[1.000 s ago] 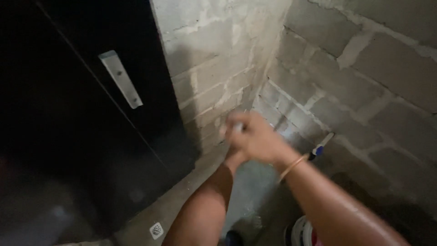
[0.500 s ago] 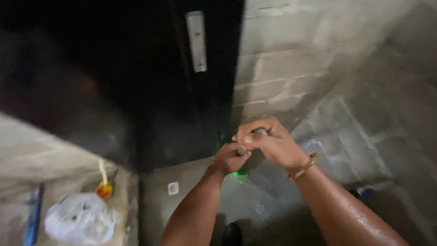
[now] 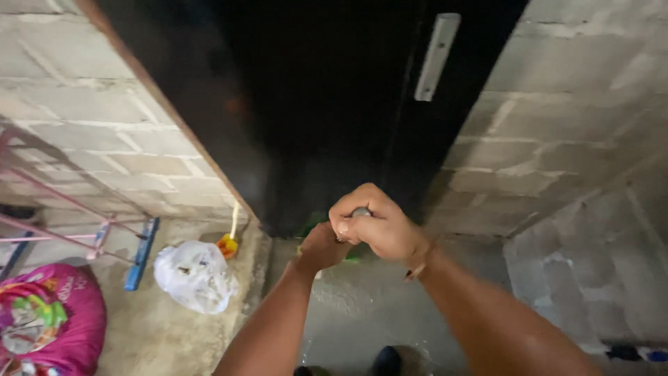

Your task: Scrubbing the floor in a washroom using a brush on a pole.

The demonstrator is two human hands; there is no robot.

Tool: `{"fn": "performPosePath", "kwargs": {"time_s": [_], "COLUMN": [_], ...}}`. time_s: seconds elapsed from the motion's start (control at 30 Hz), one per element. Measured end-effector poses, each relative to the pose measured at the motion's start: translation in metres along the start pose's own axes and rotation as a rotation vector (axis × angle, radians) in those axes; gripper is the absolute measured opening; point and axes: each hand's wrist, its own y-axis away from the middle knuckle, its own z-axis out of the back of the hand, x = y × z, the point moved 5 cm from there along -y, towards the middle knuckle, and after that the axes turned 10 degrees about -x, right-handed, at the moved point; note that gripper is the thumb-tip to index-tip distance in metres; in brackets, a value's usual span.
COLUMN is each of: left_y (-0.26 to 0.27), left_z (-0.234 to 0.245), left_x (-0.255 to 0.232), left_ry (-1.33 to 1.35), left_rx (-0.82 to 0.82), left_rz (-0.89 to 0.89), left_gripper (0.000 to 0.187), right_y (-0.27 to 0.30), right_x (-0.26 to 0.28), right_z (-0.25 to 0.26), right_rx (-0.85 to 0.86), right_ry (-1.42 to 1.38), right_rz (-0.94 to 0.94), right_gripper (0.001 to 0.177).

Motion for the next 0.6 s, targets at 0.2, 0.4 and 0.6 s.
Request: {"fn": "performPosePath", "kwargs": {"time_s": [0.2, 0.4, 0.6], "left_y": [0.02, 0.048, 0.063], "left_z": [0.041, 0.049, 0.094], "left_x": [0.034, 0.104, 0.09], "left_ry": [0.03, 0.043, -0.03], "left_rx": [-0.101, -0.08, -0.093], "left_rz": [-0.113, -0.216, -0.319], "left_gripper": [0.031, 0.033, 0.036], "right_y": [-0.03, -0.03, -0.048], "right_x": [0.039, -0.005, 0.01], "right_z": [-0.085, -0.143, -0.158], "right_rx": [0.078, 0.156, 0.132], "right_ry": [0.17, 0.286, 0.322], "right_rz": [0.087, 0.151, 0.081], "right_gripper": [0.03, 0.033, 0.037]}}
